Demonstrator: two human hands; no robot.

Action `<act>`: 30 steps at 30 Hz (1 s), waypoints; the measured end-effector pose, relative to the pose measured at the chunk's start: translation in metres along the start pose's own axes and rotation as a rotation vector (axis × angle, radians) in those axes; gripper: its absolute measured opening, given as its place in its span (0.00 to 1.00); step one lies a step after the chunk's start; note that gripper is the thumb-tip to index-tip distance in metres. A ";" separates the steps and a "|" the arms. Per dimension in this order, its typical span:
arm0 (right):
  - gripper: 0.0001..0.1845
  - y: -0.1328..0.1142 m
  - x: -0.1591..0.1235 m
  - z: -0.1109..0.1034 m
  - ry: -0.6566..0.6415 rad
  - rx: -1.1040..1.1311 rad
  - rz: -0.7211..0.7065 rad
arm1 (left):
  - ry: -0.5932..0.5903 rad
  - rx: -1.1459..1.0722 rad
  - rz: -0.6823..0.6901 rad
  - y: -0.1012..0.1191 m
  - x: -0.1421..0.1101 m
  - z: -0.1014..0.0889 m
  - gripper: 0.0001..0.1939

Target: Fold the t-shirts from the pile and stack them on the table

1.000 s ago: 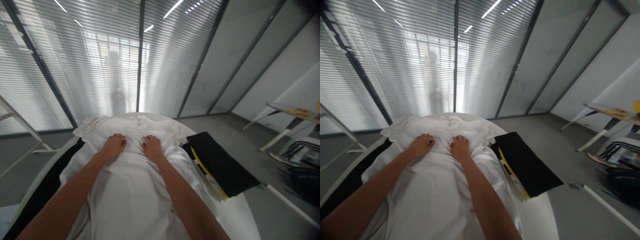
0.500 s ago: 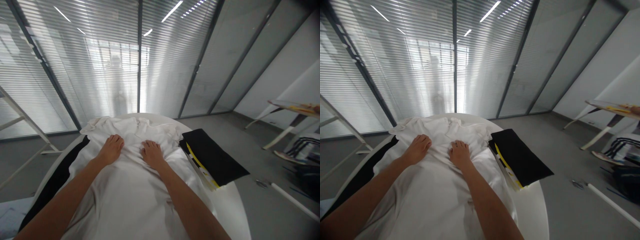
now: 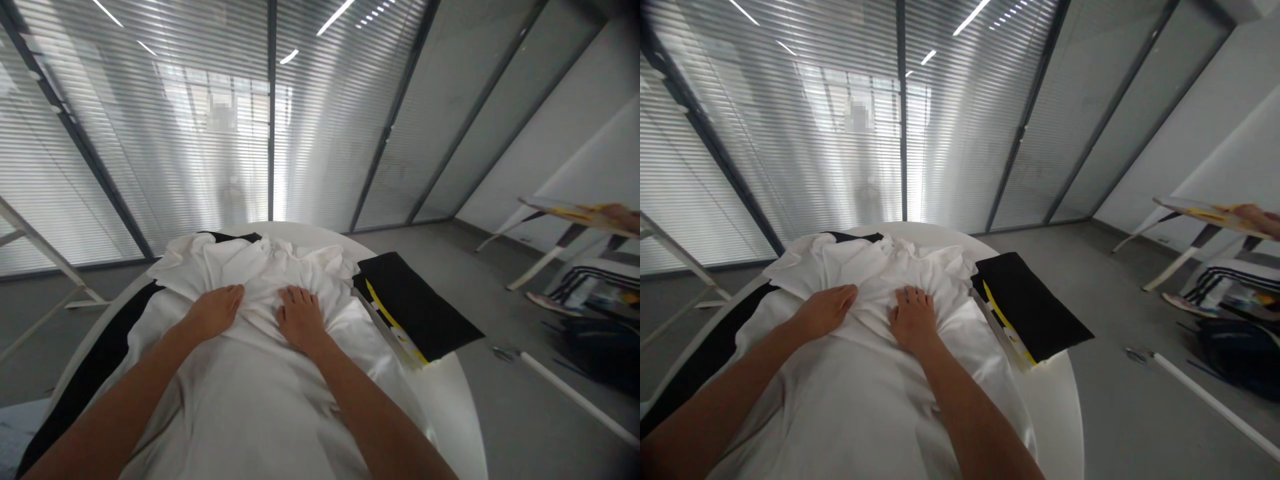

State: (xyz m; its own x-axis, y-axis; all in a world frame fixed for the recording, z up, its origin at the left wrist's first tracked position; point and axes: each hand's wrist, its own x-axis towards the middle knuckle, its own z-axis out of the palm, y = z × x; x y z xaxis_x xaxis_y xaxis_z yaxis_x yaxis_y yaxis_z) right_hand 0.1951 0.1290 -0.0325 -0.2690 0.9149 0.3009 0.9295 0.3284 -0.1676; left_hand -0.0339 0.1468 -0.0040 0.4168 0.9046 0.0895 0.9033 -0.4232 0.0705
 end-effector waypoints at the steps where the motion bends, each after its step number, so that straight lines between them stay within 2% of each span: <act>1: 0.22 -0.002 -0.002 -0.001 -0.003 -0.001 0.002 | -0.024 -0.013 0.005 0.000 -0.001 -0.001 0.12; 5: 0.22 -0.007 -0.009 -0.005 -0.022 -0.016 0.005 | -0.065 -0.051 -0.006 -0.001 -0.001 -0.001 0.11; 11: 0.21 -0.011 -0.011 -0.015 -0.045 -0.079 -0.005 | -0.146 -0.101 -0.099 0.004 -0.001 -0.007 0.10; 13: 0.21 -0.008 0.001 -0.024 -0.110 -0.105 -0.061 | -0.156 -0.147 -0.117 0.002 -0.001 -0.009 0.10; 15: 0.19 -0.001 0.021 -0.033 -0.237 -0.102 -0.109 | -0.143 -0.238 -0.114 -0.004 -0.001 -0.007 0.11; 17: 0.17 0.006 0.046 -0.037 -0.350 -0.074 -0.085 | -0.105 -0.341 -0.119 -0.012 0.000 -0.004 0.12; 20: 0.17 0.017 0.075 -0.027 -0.241 -0.030 0.021 | -0.048 -0.410 -0.175 -0.021 0.003 0.003 0.12; 23: 0.17 0.029 0.087 -0.005 -0.115 -0.024 0.077 | -0.046 -0.395 -0.221 -0.023 0.005 0.007 0.12; 26: 0.22 0.047 0.092 0.013 -0.087 -0.013 0.106 | -0.055 -0.396 -0.236 -0.023 0.006 0.008 0.12; 30: 0.30 0.073 0.099 0.025 -0.069 -0.046 0.242 | -0.057 -0.381 -0.274 -0.022 0.007 0.010 0.12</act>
State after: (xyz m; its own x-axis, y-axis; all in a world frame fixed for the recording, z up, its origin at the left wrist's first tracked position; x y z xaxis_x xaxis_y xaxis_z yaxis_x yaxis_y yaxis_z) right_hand 0.2298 0.2497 -0.0380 -0.0527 0.9798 0.1927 0.9791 0.0887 -0.1833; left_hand -0.0495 0.1630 -0.0144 0.1826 0.9825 -0.0375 0.8837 -0.1473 0.4444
